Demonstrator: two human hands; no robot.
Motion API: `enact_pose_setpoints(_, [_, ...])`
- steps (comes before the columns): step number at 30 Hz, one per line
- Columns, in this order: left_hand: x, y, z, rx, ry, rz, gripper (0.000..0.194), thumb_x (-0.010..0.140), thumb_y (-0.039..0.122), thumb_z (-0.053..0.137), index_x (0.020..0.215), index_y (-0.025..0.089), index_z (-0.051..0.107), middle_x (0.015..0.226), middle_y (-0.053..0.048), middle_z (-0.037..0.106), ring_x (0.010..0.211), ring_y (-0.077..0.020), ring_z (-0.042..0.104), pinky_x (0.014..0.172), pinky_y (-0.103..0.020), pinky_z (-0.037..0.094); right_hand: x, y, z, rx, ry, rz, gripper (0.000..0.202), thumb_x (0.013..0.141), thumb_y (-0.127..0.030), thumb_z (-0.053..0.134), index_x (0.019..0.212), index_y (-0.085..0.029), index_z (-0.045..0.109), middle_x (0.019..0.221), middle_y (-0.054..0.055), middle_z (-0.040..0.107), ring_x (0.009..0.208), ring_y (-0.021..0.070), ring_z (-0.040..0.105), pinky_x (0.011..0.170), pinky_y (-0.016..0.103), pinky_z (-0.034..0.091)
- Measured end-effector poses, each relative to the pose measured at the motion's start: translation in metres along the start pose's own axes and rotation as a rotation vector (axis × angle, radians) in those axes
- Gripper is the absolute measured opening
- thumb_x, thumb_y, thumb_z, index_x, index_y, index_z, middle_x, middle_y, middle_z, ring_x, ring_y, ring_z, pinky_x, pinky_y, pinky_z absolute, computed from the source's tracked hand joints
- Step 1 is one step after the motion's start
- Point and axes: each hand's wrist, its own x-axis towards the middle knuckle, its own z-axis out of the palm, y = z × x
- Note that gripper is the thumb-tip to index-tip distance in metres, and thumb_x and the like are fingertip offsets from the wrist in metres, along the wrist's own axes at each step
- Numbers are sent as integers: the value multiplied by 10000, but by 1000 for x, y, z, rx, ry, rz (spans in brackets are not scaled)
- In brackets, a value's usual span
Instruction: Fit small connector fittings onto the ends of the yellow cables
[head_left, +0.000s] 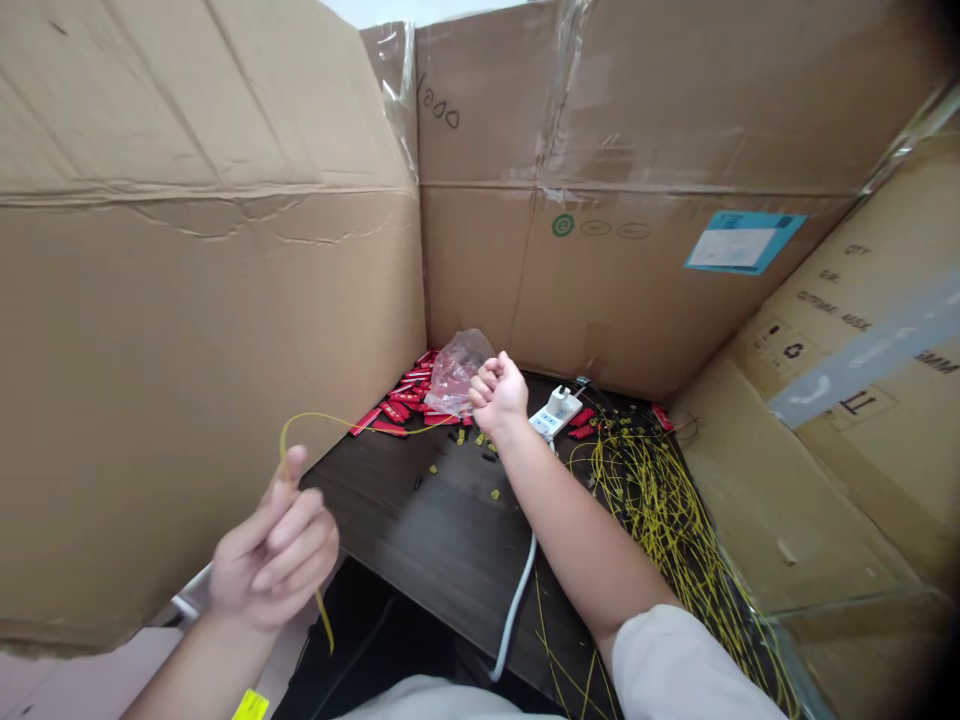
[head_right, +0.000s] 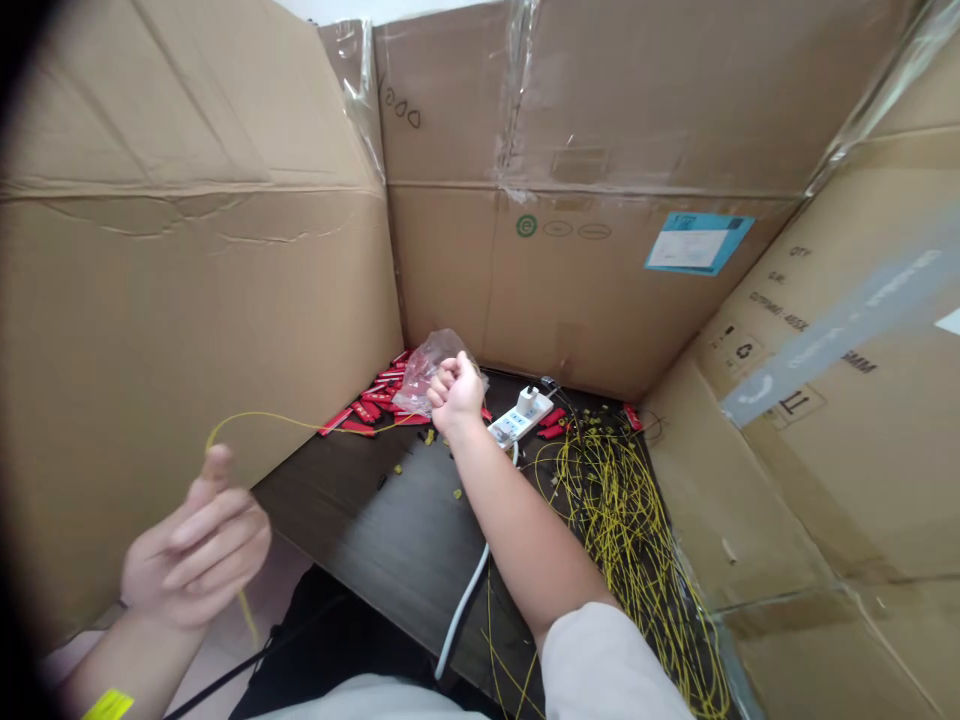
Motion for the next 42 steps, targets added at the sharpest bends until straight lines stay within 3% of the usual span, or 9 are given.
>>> enact_pose_setpoints(3, [28,-7,22,126,132,19,308,774,144,636,1069,231,654,660,17,638,375,-25,464,315,-87,332,-12,23,4,-112,-132,-13,331,916,-389,430,665,-174,440,429,-101,197,327,45,139,313,168,107])
enact_pose_setpoints(7, [68,-34,21,327,300,40,188,754,180,680,934,126,692,804,-88,708,662,-126,657,567,-195,536,-34,43,3,-187,-256,9,350,837,-464,544,661,-167,483,436,-103,210,337,38,152,311,160,130])
enact_pose_setpoints(10, [85,-56,19,432,310,116,238,684,251,757,860,97,710,870,-125,718,849,-199,679,786,-305,551,-46,53,0,-236,-268,34,390,786,-513,598,646,-162,501,431,-102,227,342,32,148,317,161,128])
enact_pose_setpoints(13, [92,-70,21,512,333,179,315,640,322,791,864,111,724,865,-111,724,874,-218,675,869,-359,521,-49,62,-4,-257,-218,-35,411,779,-537,604,646,-159,512,431,-98,246,351,29,150,332,166,142])
enact_pose_setpoints(21, [94,-87,6,971,221,170,364,792,395,622,1023,132,722,929,-91,724,825,-221,662,799,-344,522,-53,84,-18,-345,-151,-249,447,831,-568,511,651,-159,537,449,-67,319,400,59,270,391,200,234])
enact_pose_setpoints(28, [81,-82,17,1424,227,249,368,864,338,488,1085,130,695,786,-59,707,815,-210,647,718,-259,490,-51,90,-19,-303,-109,-146,408,828,-520,532,646,-155,538,464,-57,347,421,56,300,417,192,257])
enact_pose_setpoints(34, [72,-71,29,1606,192,238,368,863,384,464,975,142,718,748,-36,688,661,-175,588,600,-232,427,-46,67,-8,-128,-154,34,399,886,-526,453,693,-177,471,464,-75,287,375,59,249,356,181,210])
enact_pose_setpoints(38, [66,-61,39,1682,107,176,391,854,393,448,683,132,685,571,-1,578,560,-135,494,542,-220,362,-44,46,-4,-95,-154,13,410,957,-468,341,668,-185,410,451,-86,206,354,53,157,348,166,145])
enact_pose_setpoints(42, [57,-52,43,1611,159,102,334,803,391,511,717,136,710,570,-3,588,529,-123,468,516,-216,355,-39,31,-4,-90,-132,-44,408,980,-420,291,660,-187,387,456,-84,189,353,54,135,345,171,117])
